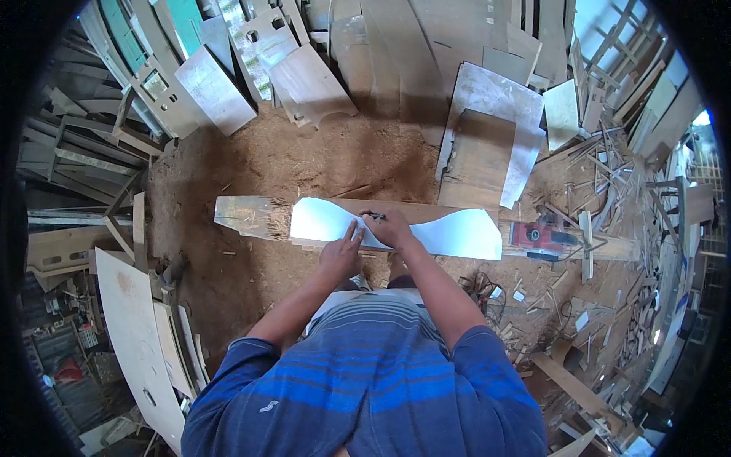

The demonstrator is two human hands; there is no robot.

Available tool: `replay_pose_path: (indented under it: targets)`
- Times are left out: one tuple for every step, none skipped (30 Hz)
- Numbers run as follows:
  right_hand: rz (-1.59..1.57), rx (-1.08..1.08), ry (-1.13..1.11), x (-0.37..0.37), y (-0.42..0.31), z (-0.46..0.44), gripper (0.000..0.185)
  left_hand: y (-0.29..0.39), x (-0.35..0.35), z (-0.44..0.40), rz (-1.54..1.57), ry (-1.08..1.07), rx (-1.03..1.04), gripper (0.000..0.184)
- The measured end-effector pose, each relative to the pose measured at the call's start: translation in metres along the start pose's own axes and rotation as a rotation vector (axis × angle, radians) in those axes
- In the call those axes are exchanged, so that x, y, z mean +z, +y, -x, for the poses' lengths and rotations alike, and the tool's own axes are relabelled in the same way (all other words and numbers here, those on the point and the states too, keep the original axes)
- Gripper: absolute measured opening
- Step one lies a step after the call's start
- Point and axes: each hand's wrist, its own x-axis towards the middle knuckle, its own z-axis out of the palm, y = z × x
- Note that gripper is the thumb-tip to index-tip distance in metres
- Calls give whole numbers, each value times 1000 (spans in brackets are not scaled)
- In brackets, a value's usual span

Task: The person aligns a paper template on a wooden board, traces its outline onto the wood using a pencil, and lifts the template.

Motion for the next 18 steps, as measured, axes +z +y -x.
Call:
replay_pose_path:
  targets:
    - [3,-13,-9,1,2,-1,31,1,-2,2,4,-12,-10,82]
    - [6,-26,-18,2,3,-3,30,3,-4,3,9,-24,-20,81]
    - [10,-38,-26,3,4,-3,29,3,-5,2,13,-28,-31,81]
    - [13,-57,-35,3,5,-4,28,4,-5,2,18,-32,-41,81]
    - [18,-76,-43,3,6,-5,28,5,-5,1,24,-36,-50,80]
    - [22,-95,-51,2,8,-5,28,5,-5,1,20,-37,-48,80]
    - [23,-102,-47,3,9,-5,27,5,-5,0,16,-38,-46,80]
    - [22,-110,-44,3,11,-5,27,6,-4,0,11,-39,-43,80]
    - [22,-117,-41,4,12,-4,26,6,-3,-1,9,-38,-45,80]
    - [38,-121,-34,4,12,-2,26,6,-3,-2,7,-36,-45,80]
    - [54,-125,-25,4,13,-1,26,7,-2,-3,3,-35,-44,81]
    - [70,-129,-16,2,13,0,26,8,-2,-3,4,-26,-39,81]
    - [72,-121,-16,1,13,1,25,9,-2,-3,4,-18,-32,81]
    - [73,-113,-15,0,13,3,25,9,-3,-4,3,-10,-26,82]
    - [74,-105,-14,-2,12,5,25,9,0,-5,5,0,-19,82]
    - [68,-103,-17,-5,11,6,25,8,3,-6,7,10,-13,82]
    - [62,-99,-21,-7,11,8,25,7,6,-7,8,19,-6,82]
    - [56,-95,-25,-8,11,10,25,9,6,-7,7,13,-5,82]
